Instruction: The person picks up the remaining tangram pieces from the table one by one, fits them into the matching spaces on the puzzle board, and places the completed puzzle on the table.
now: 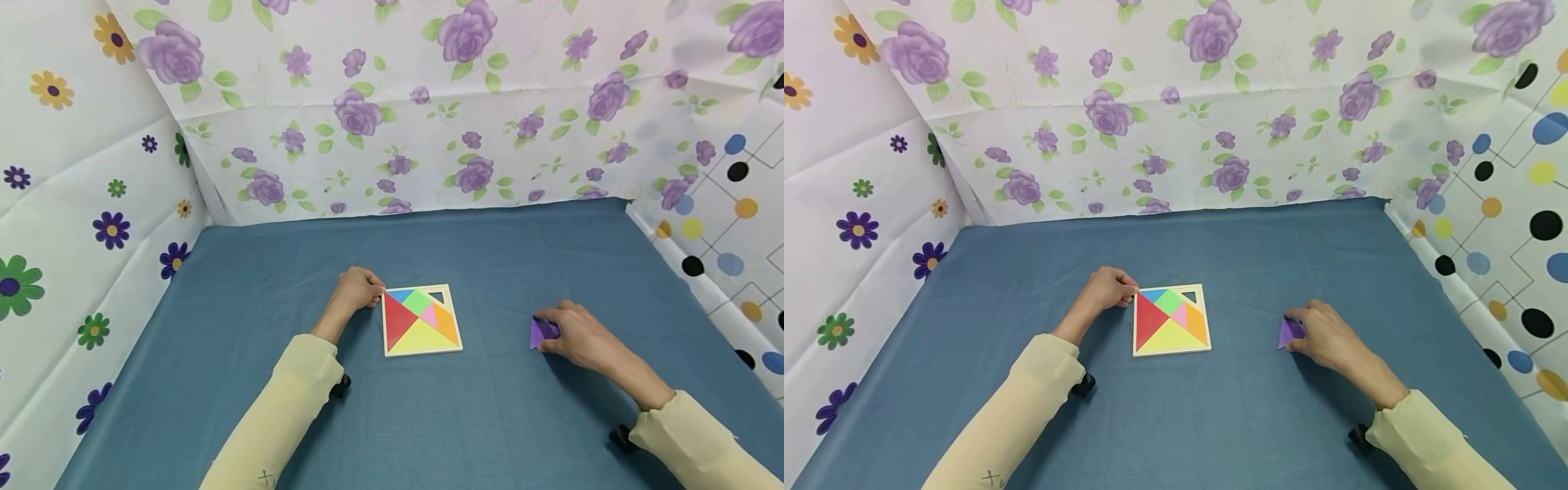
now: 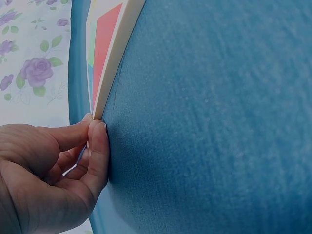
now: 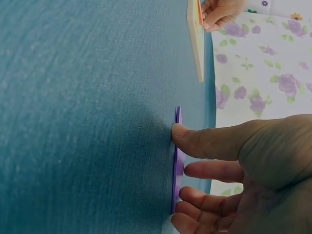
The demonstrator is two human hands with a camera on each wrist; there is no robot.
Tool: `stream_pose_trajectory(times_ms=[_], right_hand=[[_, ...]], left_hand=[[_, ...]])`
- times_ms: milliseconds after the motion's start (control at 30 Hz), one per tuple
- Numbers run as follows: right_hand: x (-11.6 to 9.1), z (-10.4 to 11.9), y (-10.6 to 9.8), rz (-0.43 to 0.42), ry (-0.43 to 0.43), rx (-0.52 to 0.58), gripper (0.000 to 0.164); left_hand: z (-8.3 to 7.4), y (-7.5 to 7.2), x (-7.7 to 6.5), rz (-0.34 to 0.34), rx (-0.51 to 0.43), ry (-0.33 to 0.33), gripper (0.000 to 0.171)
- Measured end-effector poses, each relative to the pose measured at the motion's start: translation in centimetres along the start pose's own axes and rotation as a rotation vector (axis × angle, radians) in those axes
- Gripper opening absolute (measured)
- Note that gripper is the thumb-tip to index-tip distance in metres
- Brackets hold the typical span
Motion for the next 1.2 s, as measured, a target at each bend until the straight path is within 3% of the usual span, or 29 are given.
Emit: stream_pose_trajectory(times_ms=[433,700,1033,1200], right_hand=[[-0.22,-0.08,0.15,-0.027,-0.023,0.018,0.052],[-0.36,-0.07,0.16,-0.054,-0.019,0.068,0.037],[-0.36,-0.33,-0.3,0.033,0.031,0.161,0.03],[-0.31,-0.31,-0.42,0.045,0.02,0.148,0.032]], left_hand=[[-0.05,-0.05,-0.05,-0.003,0.001,0.005,0.011],[-0.03,-0.05,-0.03,-0.004,-0.008,-0.002,0.011],[-0.09,-0.05,-0.05,-0.005,-0.008,-0.008,0.01],[-0.09,-0.06,-0.11,-0.002,-0.01,-0.003,0.011]])
Point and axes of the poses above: each hand's wrist, its own x-axis towards the middle knuckle, its own y-axis out of the palm, z = x × y, the point moved 2 cm from there along x, towards the middle knuckle, and after that the axes turned 4 degrees about z, right-handed, at the moved point
